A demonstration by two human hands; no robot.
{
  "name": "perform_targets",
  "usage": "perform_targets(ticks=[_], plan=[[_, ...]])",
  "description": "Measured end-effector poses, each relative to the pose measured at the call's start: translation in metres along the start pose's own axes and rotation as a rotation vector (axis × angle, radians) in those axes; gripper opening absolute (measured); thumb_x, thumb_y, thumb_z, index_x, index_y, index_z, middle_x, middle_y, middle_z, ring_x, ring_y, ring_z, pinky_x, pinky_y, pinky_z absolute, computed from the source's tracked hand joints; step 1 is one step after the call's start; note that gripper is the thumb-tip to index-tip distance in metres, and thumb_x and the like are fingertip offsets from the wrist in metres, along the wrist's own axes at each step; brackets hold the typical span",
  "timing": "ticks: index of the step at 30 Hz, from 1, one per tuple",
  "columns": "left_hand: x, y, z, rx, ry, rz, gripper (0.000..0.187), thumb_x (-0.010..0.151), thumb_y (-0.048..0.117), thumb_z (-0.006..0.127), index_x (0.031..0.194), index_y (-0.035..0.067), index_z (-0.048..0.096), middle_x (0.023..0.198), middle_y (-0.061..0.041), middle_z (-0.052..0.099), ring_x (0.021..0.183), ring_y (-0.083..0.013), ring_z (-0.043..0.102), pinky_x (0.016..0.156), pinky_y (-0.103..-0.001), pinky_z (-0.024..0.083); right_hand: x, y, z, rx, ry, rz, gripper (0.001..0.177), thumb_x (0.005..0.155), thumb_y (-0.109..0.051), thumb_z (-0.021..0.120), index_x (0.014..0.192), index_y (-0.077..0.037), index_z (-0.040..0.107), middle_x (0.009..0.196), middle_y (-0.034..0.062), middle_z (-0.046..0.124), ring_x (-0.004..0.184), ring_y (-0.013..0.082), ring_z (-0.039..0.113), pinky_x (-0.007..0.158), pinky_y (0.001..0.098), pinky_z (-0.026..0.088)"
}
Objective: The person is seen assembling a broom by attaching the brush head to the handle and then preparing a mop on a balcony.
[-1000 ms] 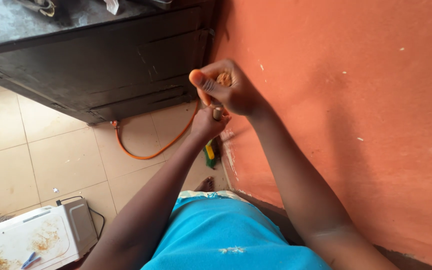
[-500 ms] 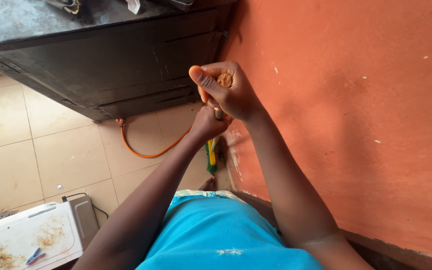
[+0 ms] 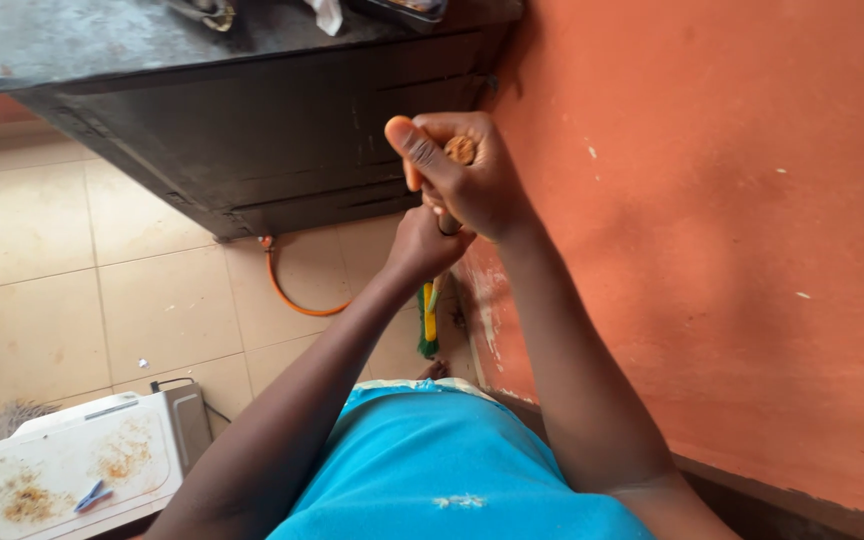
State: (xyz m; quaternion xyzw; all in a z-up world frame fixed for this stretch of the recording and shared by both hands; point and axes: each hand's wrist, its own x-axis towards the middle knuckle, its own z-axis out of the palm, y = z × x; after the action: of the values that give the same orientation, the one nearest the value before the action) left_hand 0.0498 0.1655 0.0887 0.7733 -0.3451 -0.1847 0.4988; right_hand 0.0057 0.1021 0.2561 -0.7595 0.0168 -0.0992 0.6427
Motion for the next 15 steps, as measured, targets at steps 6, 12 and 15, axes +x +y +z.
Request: perform_targets(ticks=[6, 12, 15], plan=[[-0.012, 0.016, -0.04, -0.143, 0.141, 0.01, 0.029, 0.088, 0.029, 0.076, 0.091, 0.001, 0.068, 0.075, -0.018, 0.072, 0.069, -0.028, 0.073, 0.063, -0.04, 0.054, 0.022, -0.017, 0.028, 0.082, 0.125, -0.023, 0.05, 0.103, -0.041, 0.067, 0.067, -0.01, 0.054, 0.055, -0.0056, 0.046, 0.045, 0.0038, 0.042, 0.044, 0.0233, 0.035], [-0.014, 0.003, -0.071, -0.435, 0.134, 0.025, 0.022, 0.095, 0.021, 0.071, 0.094, 0.0, 0.066, 0.072, -0.009, 0.066, 0.065, -0.0094, 0.056, 0.06, -0.032, 0.049, 0.034, -0.021, 0.063, 0.146, 0.236, -0.097, 0.022, 0.104, -0.025, 0.068, 0.091, -0.009, 0.059, 0.066, -0.0055, 0.048, 0.054, 0.0028, 0.042, 0.052, 0.0237, 0.041], [-0.021, 0.002, -0.091, -0.412, 0.152, -0.022, 0.014, 0.091, 0.014, 0.068, 0.094, 0.0, 0.068, 0.072, -0.008, 0.066, 0.066, -0.0093, 0.058, 0.06, -0.032, 0.048, 0.038, -0.012, 0.082, 0.179, 0.313, -0.147, 0.013, 0.105, -0.019, 0.067, 0.101, -0.009, 0.06, 0.077, -0.004, 0.053, 0.062, 0.0034, 0.046, 0.057, 0.0243, 0.045]])
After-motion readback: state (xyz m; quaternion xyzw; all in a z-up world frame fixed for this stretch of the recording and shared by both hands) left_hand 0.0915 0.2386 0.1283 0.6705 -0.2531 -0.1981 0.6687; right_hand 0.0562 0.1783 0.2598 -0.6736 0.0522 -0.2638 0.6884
